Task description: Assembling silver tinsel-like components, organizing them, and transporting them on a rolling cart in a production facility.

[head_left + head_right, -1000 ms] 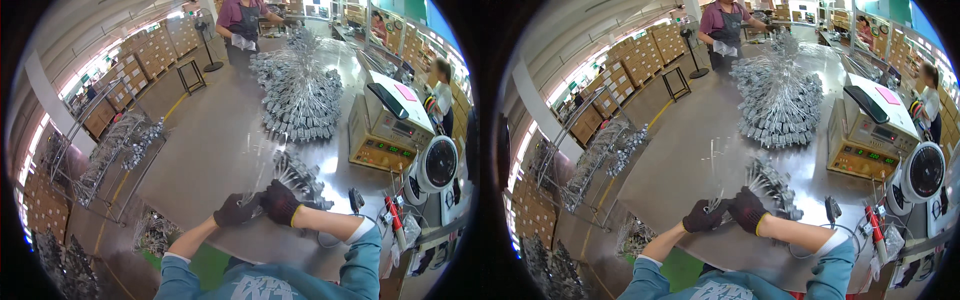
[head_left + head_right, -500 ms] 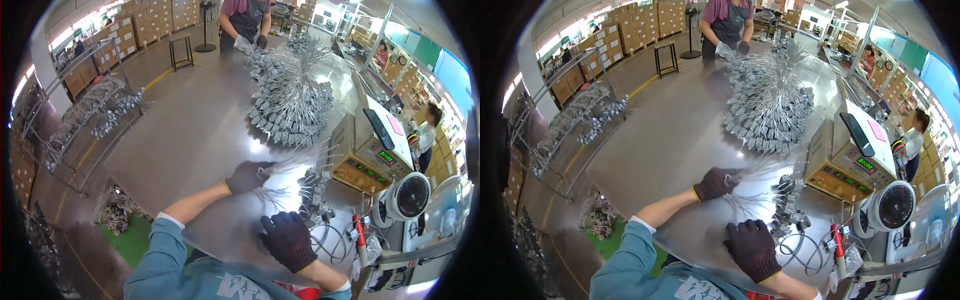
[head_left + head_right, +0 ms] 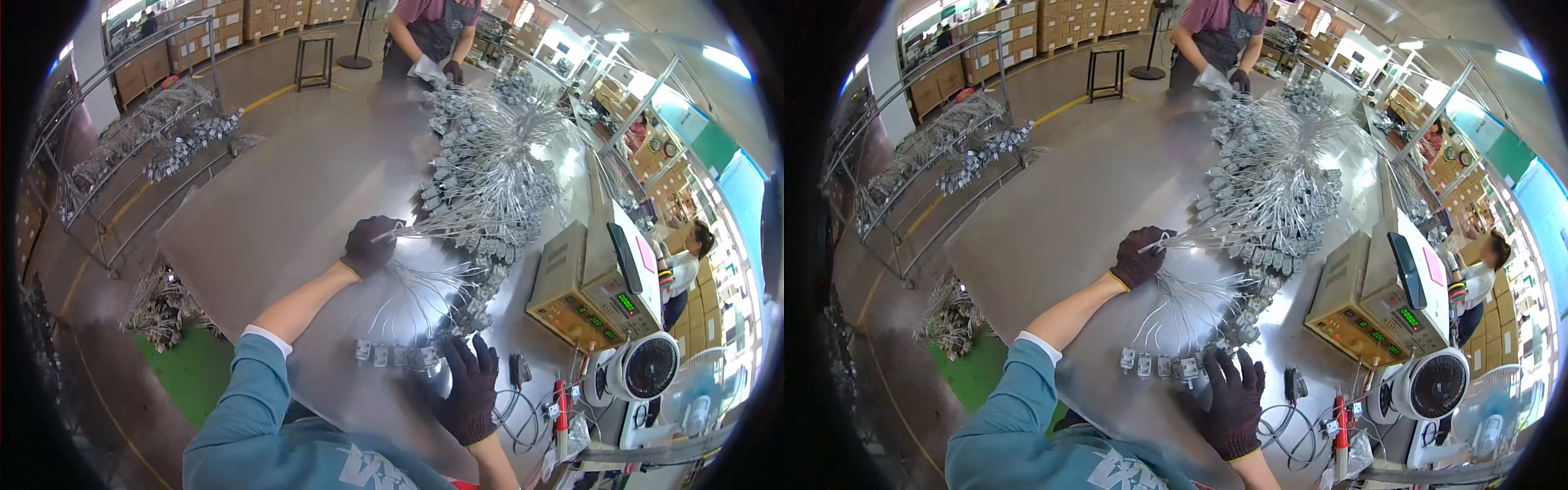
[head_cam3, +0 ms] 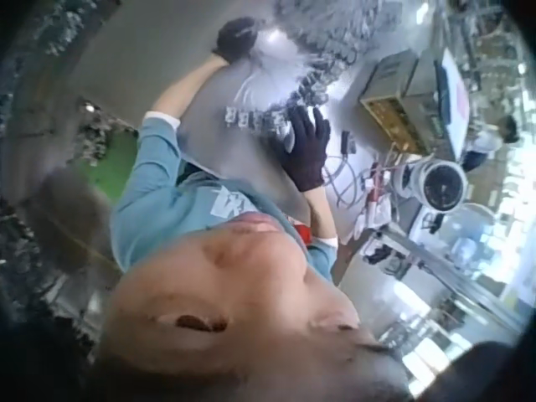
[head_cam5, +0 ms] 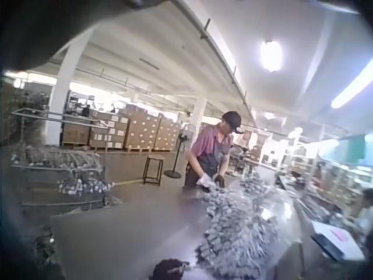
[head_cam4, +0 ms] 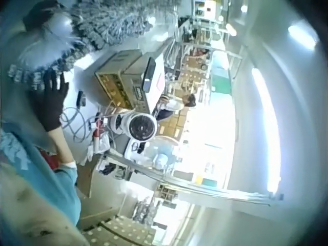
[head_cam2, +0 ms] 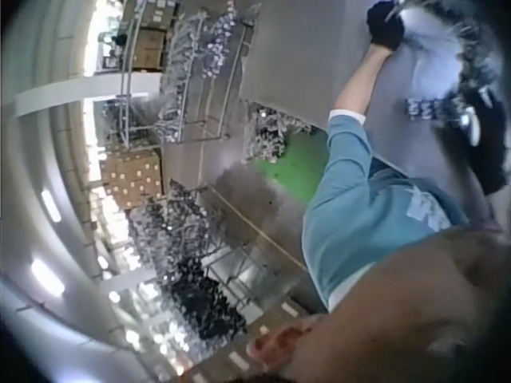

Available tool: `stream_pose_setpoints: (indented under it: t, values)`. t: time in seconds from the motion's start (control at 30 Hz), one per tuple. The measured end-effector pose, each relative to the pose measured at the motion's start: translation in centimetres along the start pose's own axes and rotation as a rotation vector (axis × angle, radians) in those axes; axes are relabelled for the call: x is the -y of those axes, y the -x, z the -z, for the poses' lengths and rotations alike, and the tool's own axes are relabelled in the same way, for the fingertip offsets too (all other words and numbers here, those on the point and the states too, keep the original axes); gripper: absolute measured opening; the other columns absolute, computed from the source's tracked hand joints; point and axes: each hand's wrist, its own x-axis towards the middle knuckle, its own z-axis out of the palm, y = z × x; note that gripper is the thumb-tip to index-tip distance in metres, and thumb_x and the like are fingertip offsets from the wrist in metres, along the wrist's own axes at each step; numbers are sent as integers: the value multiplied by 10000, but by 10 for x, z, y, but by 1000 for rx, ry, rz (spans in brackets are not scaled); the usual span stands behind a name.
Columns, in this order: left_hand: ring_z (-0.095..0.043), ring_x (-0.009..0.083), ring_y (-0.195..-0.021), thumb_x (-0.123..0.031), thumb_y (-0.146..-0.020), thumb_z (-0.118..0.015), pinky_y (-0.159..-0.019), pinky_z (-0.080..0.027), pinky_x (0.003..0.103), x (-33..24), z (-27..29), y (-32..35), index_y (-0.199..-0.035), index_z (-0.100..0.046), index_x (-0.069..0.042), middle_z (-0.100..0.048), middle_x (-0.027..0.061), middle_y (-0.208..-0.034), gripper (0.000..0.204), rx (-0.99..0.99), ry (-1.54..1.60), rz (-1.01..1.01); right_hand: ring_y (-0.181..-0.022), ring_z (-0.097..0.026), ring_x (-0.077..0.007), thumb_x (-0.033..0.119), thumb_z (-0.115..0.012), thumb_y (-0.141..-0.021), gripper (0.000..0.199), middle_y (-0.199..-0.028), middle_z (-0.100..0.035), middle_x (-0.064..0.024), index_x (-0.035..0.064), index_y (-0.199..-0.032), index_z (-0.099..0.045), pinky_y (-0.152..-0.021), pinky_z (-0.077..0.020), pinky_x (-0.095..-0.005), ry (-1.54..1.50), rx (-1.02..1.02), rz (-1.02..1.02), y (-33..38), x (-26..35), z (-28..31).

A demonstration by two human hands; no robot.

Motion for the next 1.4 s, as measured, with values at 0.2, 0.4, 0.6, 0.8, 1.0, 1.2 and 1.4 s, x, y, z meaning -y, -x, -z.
stream_pose_setpoints:
  t: [0.2,0.4,0.6,0.8,1.0,1.2,1.4]
  values:
    - [-697,351,-952,-134,-856,-657,-840,-556,489,18,5,-2,-1154,-769,-175,-726,125,-1004,322,-65,6,-108,-1396,-544,-402,262,-850,-865,676,-1399,-658,-171,40,-1444,-581,-1206,-371,-603,-54,34,75,-20,18,-26]
    - [-692,355,-917,-134,-846,-648,-845,-560,487,20,-1,-13,-1111,-783,-163,-721,120,-975,299,-23,-31,-63,-1093,-721,-403,219,-846,-865,617,-1176,-735,-213,-17,-1380,-602,-1004,-569,-503,-199,-63,28,-25,37,-40]
    - [-703,365,-937,-50,-801,-662,-826,-562,457,7,2,-25,-1068,-767,-108,-745,144,-1022,293,-89,106,-183,-1062,-734,-449,95,-741,-951,541,-1235,-725,-255,0,-1452,-558,-904,-605,-497,-491,-87,-239,-32,25,-30]
    - [-697,381,-915,-67,-789,-706,-847,-569,472,-2,-5,-30,-1078,-757,-97,-736,145,-989,295,-109,52,-201,-1340,-635,-304,203,-774,-872,618,-1389,-677,-142,44,-1435,-574,-1269,-269,-590,-65,76,-58,-17,-27,-36]
    - [-697,378,-935,-90,-805,-732,-850,-570,481,6,-18,-32,-1105,-736,-89,-729,136,-982,300,-134,39,-268,-1217,-684,-263,328,-846,-836,580,-1280,-729,-94,112,-1337,-649,-1182,-401,-495,-60,90,40,-21,-18,-19]
    - [-696,369,-960,-116,-820,-744,-853,-568,487,-17,-12,-37,-1130,-733,-91,-732,133,-1009,311,-81,-5,-176,-1107,-681,-367,239,-877,-815,448,-1158,-737,-130,108,-1212,-714,-1031,-510,-490,-62,-200,-173,-37,-76,16]
    - [-699,372,-935,-117,-835,-728,-847,-568,481,-12,-23,-29,-1117,-742,-84,-728,145,-993,285,-106,295,-112,-1315,-593,-406,246,-854,-847,540,-1413,-644,-194,106,-1332,-661,-1093,-487,-502,-34,-263,-179,-69,-143,-8]
